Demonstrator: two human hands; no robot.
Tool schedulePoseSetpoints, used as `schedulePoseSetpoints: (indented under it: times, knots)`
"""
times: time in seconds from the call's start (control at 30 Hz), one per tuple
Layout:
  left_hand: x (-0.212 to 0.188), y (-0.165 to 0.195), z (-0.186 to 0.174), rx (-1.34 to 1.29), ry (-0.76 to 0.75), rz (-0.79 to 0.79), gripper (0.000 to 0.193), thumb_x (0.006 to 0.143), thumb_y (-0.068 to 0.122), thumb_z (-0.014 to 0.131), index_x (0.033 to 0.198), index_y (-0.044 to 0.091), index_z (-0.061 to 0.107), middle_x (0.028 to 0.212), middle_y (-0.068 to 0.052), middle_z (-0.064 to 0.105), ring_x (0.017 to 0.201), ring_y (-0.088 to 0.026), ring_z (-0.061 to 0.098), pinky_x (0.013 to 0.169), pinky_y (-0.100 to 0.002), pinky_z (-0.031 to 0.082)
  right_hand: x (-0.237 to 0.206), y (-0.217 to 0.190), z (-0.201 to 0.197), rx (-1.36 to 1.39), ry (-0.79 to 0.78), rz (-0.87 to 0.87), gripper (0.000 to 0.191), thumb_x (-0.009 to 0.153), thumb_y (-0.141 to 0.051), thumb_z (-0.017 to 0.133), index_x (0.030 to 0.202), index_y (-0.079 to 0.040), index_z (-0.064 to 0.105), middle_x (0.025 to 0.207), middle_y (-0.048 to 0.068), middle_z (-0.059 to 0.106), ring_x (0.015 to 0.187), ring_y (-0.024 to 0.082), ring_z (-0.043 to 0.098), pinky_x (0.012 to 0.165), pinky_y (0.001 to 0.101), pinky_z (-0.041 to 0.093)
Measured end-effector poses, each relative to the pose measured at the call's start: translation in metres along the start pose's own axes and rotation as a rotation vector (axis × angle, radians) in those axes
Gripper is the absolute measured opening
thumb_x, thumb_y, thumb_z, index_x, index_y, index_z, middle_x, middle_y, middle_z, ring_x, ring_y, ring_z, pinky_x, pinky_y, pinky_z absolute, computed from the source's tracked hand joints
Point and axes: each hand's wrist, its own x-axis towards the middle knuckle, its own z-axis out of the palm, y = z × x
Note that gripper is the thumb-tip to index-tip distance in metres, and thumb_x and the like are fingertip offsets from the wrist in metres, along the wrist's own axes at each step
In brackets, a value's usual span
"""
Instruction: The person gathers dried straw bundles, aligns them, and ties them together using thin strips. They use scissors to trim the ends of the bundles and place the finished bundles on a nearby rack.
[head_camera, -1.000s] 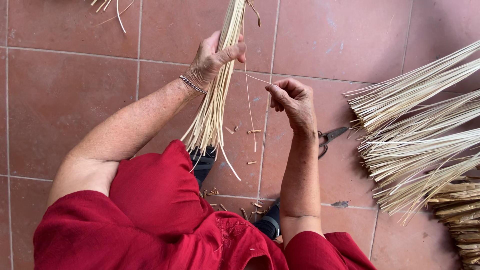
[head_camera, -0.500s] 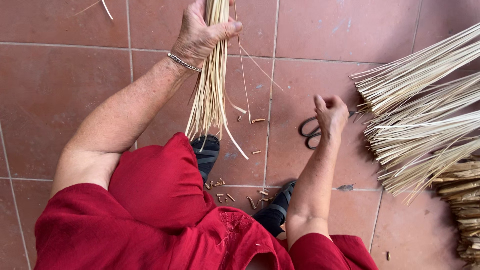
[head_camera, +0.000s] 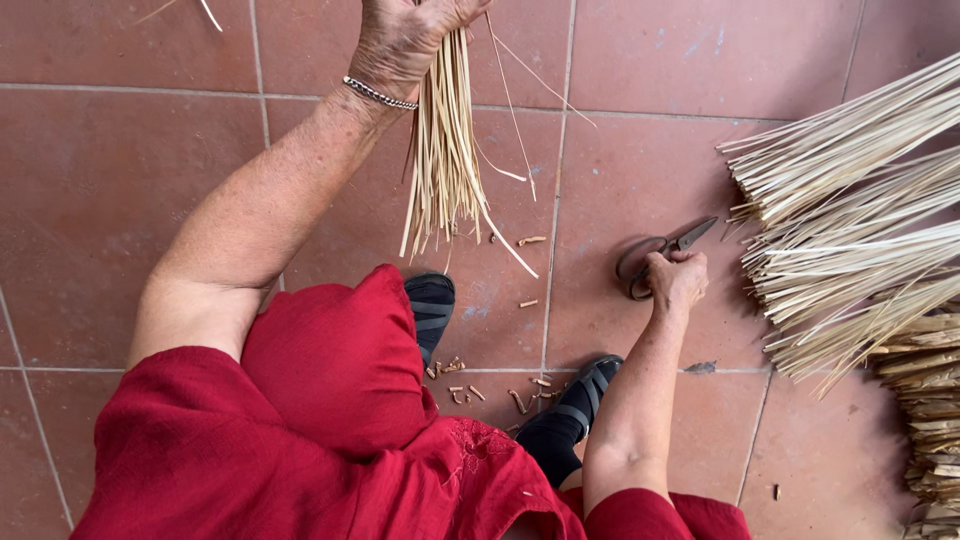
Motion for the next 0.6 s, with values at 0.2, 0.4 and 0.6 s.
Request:
schedulePoseSetpoints:
  times: [0.2, 0.4, 0.6]
  knots:
    - [0.006, 0.009, -0.012, -0.015, 0.062, 0.115, 0.018, 0.102, 0.016, 0.085, 0.099, 0.007, 0.070, 0.090, -0.004, 0.074, 0.081, -0.012, 0.074, 0.072, -0.029, 0.068, -0.051, -0.028, -0.001, 0.806, -0.007, -0.147, 0.045, 0.086, -0.008, 0.078, 0.123, -0.003, 0.052, 0.089, 0.004, 0.062, 0.072, 0.010, 0.061, 0.059, 0.0263, 0.052]
    - [0.007, 0.007, -0.004, -0.058, 0.079, 0.086, 0.024, 0.100, 0.018, 0.084, 0.112, 0.009, 0.065, 0.094, -0.004, 0.074, 0.080, -0.012, 0.075, 0.071, -0.029, 0.070, -0.119, -0.111, -0.015, 0.962, -0.594, -0.572, 0.054, 0.100, -0.015, 0.064, 0.152, -0.010, 0.049, 0.088, -0.002, 0.058, 0.071, 0.004, 0.055, 0.060, 0.0205, 0.048]
    - [-0.009, 0.019, 0.021, -0.063, 0.036, 0.148, 0.036, 0.099, 0.012, 0.082, 0.125, 0.010, 0.058, 0.104, -0.003, 0.068, 0.087, -0.012, 0.072, 0.073, -0.028, 0.069, -0.167, -0.186, -0.032, 0.479, -0.404, -0.777, 0.055, 0.092, -0.024, 0.076, 0.144, -0.009, 0.061, 0.083, -0.003, 0.058, 0.071, 0.006, 0.054, 0.063, 0.0242, 0.049]
